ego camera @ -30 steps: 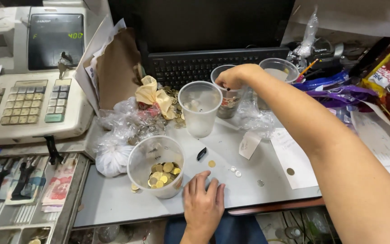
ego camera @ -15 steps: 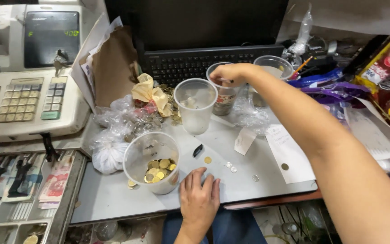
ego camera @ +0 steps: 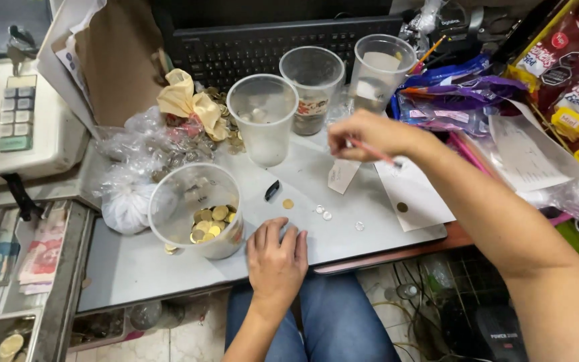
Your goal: Counting and sorting coins into cups and a cash register drawer, then recording the amount on paper.
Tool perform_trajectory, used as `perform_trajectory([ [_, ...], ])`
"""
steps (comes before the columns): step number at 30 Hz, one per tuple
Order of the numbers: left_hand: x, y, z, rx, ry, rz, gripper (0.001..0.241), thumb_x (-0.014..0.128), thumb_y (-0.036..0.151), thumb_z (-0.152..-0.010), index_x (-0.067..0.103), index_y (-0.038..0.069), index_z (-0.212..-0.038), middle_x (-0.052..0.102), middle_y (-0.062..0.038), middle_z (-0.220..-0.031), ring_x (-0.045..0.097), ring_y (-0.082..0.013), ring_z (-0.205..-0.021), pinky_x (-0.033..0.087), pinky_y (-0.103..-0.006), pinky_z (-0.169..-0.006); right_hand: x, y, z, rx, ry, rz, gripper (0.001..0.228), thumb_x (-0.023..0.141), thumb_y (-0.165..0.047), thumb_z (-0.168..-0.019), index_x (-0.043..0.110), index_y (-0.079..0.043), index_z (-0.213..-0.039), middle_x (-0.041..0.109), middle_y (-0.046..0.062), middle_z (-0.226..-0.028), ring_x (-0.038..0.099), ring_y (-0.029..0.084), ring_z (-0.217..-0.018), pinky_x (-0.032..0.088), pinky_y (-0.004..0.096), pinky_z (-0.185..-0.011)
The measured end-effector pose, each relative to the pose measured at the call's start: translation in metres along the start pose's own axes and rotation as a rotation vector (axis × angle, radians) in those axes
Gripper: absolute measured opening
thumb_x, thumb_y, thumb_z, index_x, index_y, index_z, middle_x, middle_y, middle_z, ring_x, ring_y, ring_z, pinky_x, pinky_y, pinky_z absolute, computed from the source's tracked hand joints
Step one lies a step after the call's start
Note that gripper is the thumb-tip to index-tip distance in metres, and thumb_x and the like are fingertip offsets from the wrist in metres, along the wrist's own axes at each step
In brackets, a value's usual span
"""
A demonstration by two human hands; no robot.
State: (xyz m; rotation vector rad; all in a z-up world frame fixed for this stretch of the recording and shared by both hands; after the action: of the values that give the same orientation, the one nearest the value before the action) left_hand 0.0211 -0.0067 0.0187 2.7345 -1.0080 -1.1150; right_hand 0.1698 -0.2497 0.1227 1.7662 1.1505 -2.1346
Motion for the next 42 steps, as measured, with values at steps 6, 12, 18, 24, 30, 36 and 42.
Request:
perform_trajectory([
  [6, 0.004, -0.001, 0.005, -0.027, -0.013, -0.014, 0.012, 0.076, 0.023, -0.089, 0.069, 0.014, -0.086, 0.067, -0.005, -0.106, 0.065, -0.027, -0.098, 0.049, -0.0418, -0.082, 0.013, 0.01, 0.019, 0.09, 0.053, -0.108, 0.007, 0.071, -0.005, -0.087, 0.067, -0.011, -0.088, 0.077, -0.001, -0.09, 0.071, 0.013, -0.082, 0.053, 0.031, -0.076],
  [12, 0.022, -0.003, 0.008, 0.052, -0.102, 0.002, 0.023, 0.073, 0.033, -0.091, 0.07, 0.015, -0.106, 0.064, -0.006, -0.114, 0.06, -0.0274, -0.115, 0.04, -0.0504, -0.101, 0.075, 0.039, 0.012, 0.077, 0.089, -0.057, 0.026, 0.08, -0.006, -0.078, 0.067, -0.003, -0.101, 0.074, 0.018, -0.092, 0.072, 0.041, -0.096, 0.056, 0.053, -0.087],
  [18, 0.046, 0.034, -0.023, 0.155, -0.369, 0.179, 0.063, 0.053, 0.062, -0.096, 0.07, 0.008, -0.123, 0.064, -0.015, -0.136, 0.047, -0.0394, -0.136, 0.015, -0.0731, -0.113, 0.103, 0.065, 0.019, 0.215, 0.583, -0.919, 0.043, 0.041, -0.035, -0.106, 0.069, -0.005, -0.117, 0.065, 0.012, -0.077, 0.065, 0.018, -0.067, 0.058, 0.031, -0.054],
  [24, 0.045, 0.034, -0.027, 0.149, -0.494, 0.184, 0.068, 0.049, 0.064, -0.097, 0.066, 0.007, -0.13, 0.065, -0.015, -0.135, 0.048, -0.0411, -0.136, 0.013, -0.0752, -0.113, 0.138, 0.094, 0.023, 0.411, 0.913, -0.86, 0.019, 0.077, -0.011, -0.09, 0.058, -0.009, -0.094, 0.053, 0.002, -0.054, 0.046, 0.009, -0.033, 0.032, 0.019, -0.031],
  [30, 0.043, 0.034, -0.03, 0.136, -0.567, 0.194, 0.073, 0.045, 0.066, -0.097, 0.062, 0.005, -0.135, 0.061, -0.014, -0.139, 0.045, -0.0397, -0.137, 0.009, -0.0737, -0.114, 0.123, 0.06, 0.036, 0.492, 0.947, -0.87, 0.008, 0.072, -0.005, -0.078, 0.065, -0.007, -0.081, 0.056, 0.005, -0.056, 0.045, 0.007, -0.039, 0.032, 0.019, -0.033],
  [36, 0.043, 0.034, -0.03, 0.127, -0.568, 0.203, 0.073, 0.047, 0.065, -0.097, 0.061, 0.004, -0.136, 0.061, -0.015, -0.139, 0.044, -0.04, -0.138, 0.008, -0.0737, -0.115, 0.133, 0.079, 0.034, 0.61, 0.876, -0.482, 0.004, 0.068, -0.01, -0.071, 0.069, -0.012, -0.068, 0.062, 0.005, -0.049, 0.057, 0.009, -0.046, 0.04, 0.019, -0.047],
  [42, 0.042, 0.034, -0.029, 0.118, -0.585, 0.204, 0.074, 0.045, 0.065, -0.098, 0.061, 0.004, -0.136, 0.06, -0.014, -0.14, 0.042, -0.0402, -0.138, 0.006, -0.0741, -0.115, 0.13, 0.068, 0.038, 0.607, 0.885, -0.504, 0.004, 0.066, -0.008, -0.07, 0.07, -0.01, -0.068, 0.062, 0.008, -0.05, 0.056, 0.01, -0.048, 0.039, 0.019, -0.049],
])
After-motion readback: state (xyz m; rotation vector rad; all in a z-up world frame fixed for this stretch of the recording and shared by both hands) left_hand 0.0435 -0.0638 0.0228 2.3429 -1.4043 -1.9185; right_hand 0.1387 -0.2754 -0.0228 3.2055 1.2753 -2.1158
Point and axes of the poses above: each hand's wrist, its own z-axis away from the middle knuckle, its own x-axis out of the palm, y = z × x, the point moved 3 cm from there along -z, towards the middle knuckle
